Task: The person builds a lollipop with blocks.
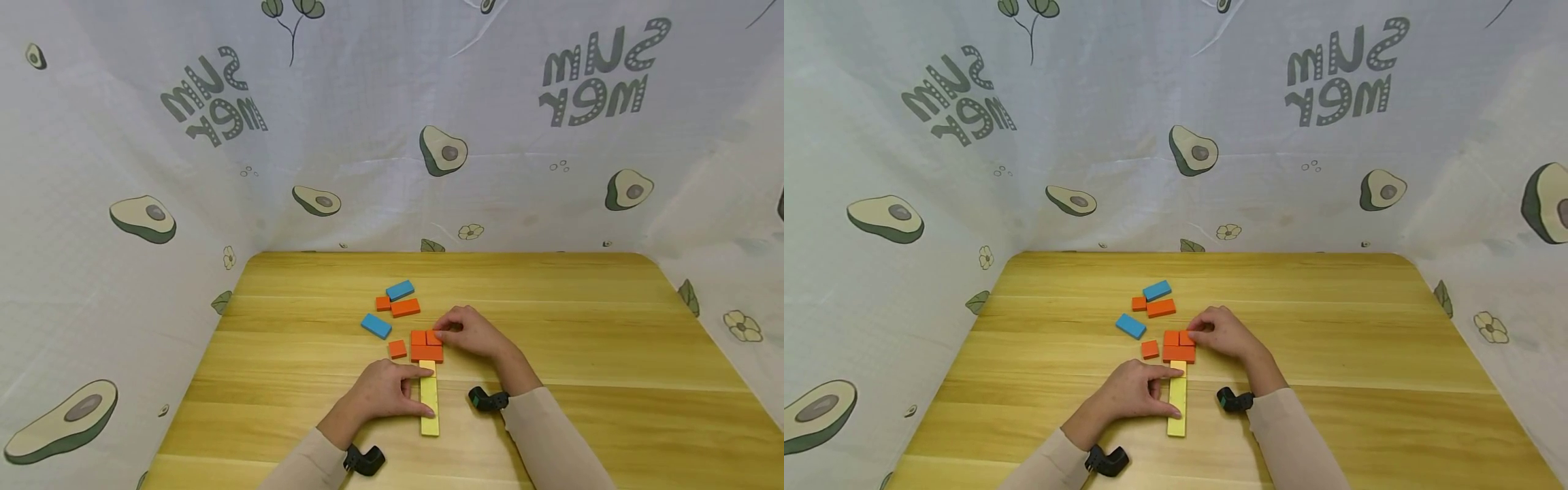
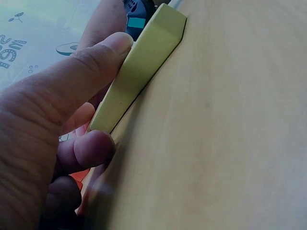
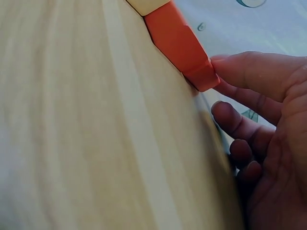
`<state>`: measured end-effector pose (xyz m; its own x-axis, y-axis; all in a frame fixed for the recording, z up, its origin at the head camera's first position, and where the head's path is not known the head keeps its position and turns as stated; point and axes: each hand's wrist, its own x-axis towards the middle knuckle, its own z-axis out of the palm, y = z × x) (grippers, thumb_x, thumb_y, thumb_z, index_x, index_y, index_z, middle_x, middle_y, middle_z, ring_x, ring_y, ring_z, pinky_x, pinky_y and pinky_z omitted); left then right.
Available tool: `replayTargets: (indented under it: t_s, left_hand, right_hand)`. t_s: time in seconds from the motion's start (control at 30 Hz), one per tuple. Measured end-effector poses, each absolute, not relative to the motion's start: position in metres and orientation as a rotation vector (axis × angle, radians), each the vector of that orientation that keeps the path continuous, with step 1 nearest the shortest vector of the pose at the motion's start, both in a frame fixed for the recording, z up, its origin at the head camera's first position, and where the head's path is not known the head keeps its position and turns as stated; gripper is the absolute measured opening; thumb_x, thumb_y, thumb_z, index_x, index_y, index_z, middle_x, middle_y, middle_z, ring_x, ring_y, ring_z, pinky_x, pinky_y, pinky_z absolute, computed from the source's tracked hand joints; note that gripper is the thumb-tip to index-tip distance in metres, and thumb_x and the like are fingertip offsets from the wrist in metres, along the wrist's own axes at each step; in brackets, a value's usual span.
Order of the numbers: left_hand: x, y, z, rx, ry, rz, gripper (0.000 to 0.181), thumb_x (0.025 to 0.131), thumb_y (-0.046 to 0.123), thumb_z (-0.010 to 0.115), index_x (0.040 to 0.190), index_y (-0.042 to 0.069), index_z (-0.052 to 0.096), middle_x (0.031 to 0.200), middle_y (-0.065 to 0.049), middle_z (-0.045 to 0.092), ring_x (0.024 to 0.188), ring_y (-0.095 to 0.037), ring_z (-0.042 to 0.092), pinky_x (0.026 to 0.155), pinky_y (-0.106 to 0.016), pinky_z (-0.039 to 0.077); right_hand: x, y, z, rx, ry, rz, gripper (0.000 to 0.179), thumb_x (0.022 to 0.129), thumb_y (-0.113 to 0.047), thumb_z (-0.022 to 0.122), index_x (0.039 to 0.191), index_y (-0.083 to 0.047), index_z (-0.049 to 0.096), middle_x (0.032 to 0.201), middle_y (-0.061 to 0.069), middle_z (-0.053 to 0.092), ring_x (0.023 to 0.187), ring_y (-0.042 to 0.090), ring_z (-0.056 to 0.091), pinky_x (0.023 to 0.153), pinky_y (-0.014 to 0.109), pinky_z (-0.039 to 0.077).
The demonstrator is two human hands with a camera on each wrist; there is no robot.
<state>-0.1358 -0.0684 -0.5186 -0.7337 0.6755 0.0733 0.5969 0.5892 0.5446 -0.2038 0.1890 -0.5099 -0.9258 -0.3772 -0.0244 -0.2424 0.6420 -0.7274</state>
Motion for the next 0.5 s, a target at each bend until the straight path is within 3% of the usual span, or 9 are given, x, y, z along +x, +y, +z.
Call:
replayTargets:
  t_s: [0.5]
  left_hand:
    - [-0.1346,-0.0682,-0.517,1.075,2.672,0.847,0.063,0.076,0.055,0.091,0.131,0.028,0.076,0.057,0.023,0.053,0.053,0.015,0.042,0.056,-0.009,0.035]
  right_hand:
    - [-0.2025,0.188,-0.5096,-0.481,2.686,-1.151,0.01,0.097,-0.024,0.076,0.103,-0.017,0.08,0.105,0.0,0.072,0.102,0.02,0.053,0.089,0.039,0.044]
